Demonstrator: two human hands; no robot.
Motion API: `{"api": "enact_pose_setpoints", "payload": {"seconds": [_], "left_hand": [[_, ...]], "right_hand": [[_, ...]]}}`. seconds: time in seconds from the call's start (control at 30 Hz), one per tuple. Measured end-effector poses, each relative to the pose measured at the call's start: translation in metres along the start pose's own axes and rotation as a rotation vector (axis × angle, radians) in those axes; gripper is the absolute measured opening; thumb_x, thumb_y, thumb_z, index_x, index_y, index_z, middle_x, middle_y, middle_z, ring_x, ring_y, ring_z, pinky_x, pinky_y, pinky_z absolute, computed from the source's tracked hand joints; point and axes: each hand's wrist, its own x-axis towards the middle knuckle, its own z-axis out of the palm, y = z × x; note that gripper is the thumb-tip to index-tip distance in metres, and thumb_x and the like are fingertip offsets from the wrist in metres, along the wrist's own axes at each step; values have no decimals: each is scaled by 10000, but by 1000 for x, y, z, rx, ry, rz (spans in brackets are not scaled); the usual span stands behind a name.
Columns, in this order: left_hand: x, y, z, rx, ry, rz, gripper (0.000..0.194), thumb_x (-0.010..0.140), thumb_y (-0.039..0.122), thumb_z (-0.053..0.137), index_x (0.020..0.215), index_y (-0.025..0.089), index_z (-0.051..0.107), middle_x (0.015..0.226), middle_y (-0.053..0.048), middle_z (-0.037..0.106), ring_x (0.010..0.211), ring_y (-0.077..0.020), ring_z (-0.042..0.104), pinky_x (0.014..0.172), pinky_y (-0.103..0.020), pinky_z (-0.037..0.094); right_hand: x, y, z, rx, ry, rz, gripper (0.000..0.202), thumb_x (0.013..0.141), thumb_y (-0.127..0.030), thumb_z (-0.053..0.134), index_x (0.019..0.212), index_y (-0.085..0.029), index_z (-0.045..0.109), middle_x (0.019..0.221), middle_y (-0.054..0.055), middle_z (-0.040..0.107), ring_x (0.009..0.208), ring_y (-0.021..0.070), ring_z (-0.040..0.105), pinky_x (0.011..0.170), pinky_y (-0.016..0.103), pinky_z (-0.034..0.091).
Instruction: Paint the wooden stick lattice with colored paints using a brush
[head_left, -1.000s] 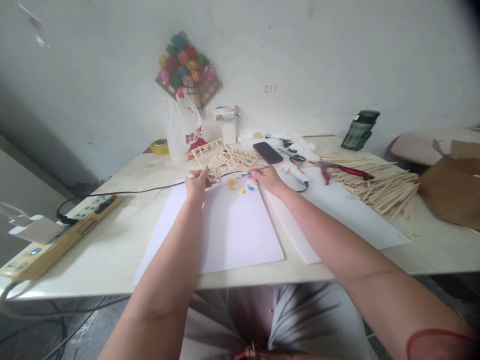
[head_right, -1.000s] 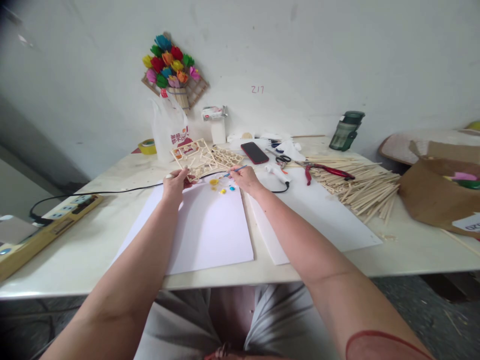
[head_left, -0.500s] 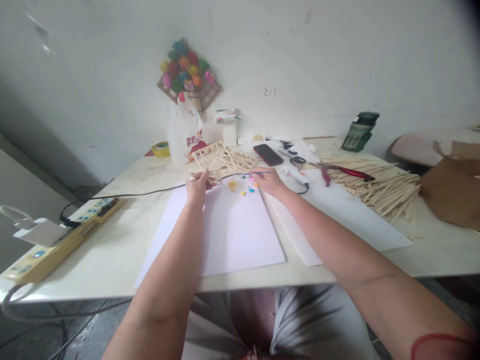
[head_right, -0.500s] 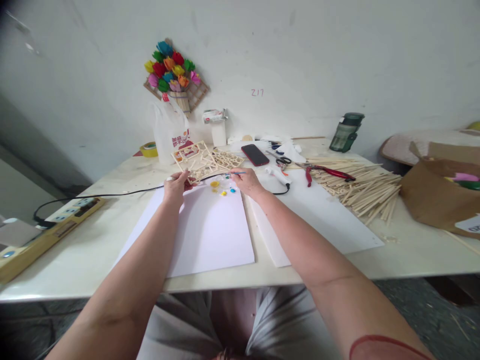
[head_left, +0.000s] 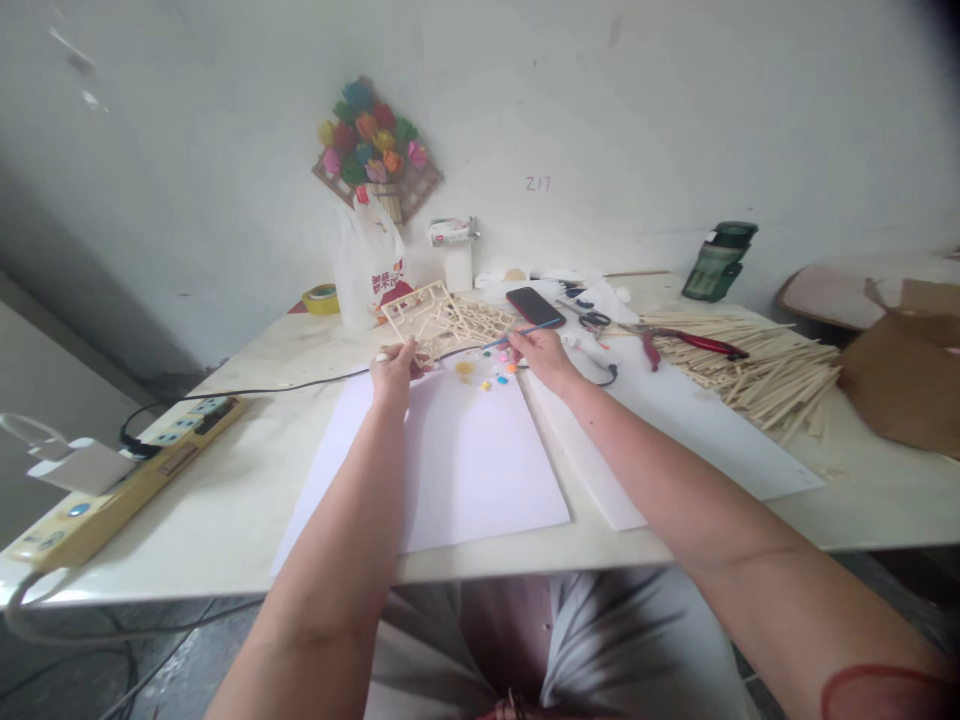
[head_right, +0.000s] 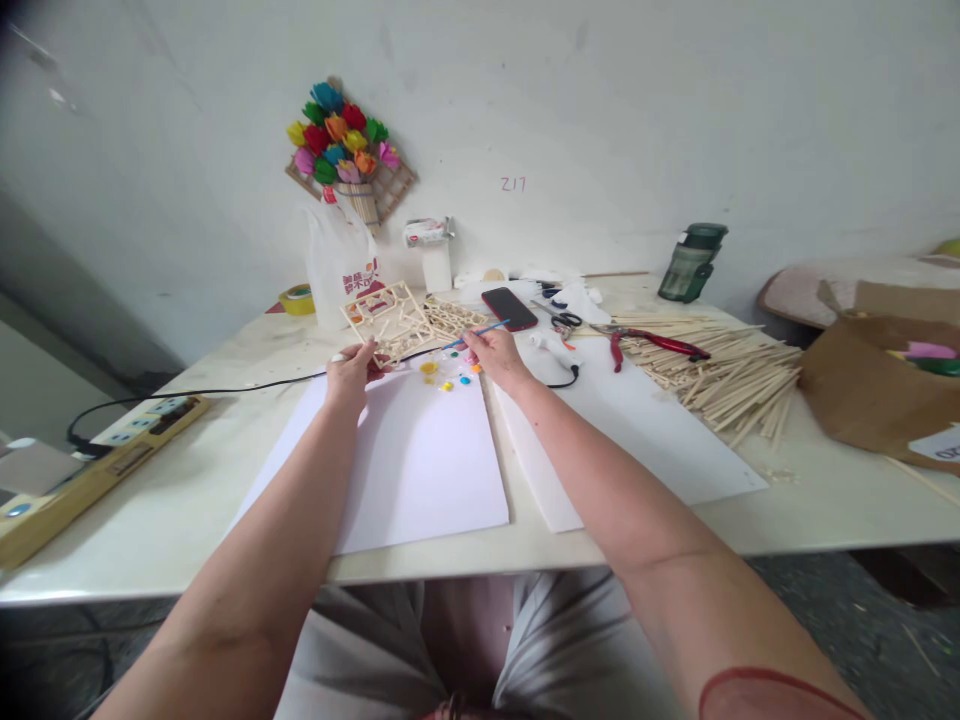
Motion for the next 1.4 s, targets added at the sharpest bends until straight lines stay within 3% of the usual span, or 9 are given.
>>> {"api": "enact_pose_setpoints", "payload": {"seconds": [0.33,0.7,0.97,1.17,1.4], "left_hand": [[-2,2,2,21,-14,-1,309,688,442,681,681,142,607,634,-35,661,455,-99,576,478,-214,461],[-2,1,1,2,-19,12,303,679,433,687,679,138,622,624,-34,663,449,-95,574,466,-204,464],[-3,2,2,14,-23,11,320,689,449,685,699,134,630,614,-34,663,450,-96,578,462,-198,462],[-6,4,3,20,-33,3,327,671,447,701,676,131,616,593,-28,655,445,-96,575,463,-199,467],[-4,3,4,18,-52,1,324,649,439,716,666,138,599,565,-23,644,435,-110,587,435,-196,452]], "right_hand": [[2,1,-3,182,96,89,388,804,-566,612,755,-182,586,593,9,667,471,89,541,495,220,473],[-1,-1,0,163,-21,81,360,763,-517,687,710,-171,600,490,-16,586,509,117,577,485,220,474],[-1,-2,4,113,-18,122,279,793,-409,677,682,-164,601,520,3,637,446,86,523,488,217,463],[3,2,4,112,45,93,290,697,-406,756,687,-175,582,506,-25,626,422,80,510,442,202,431],[12,2,-21,158,310,-3,318,811,-476,632,704,-191,541,515,-28,630,377,63,459,398,189,395]]}}
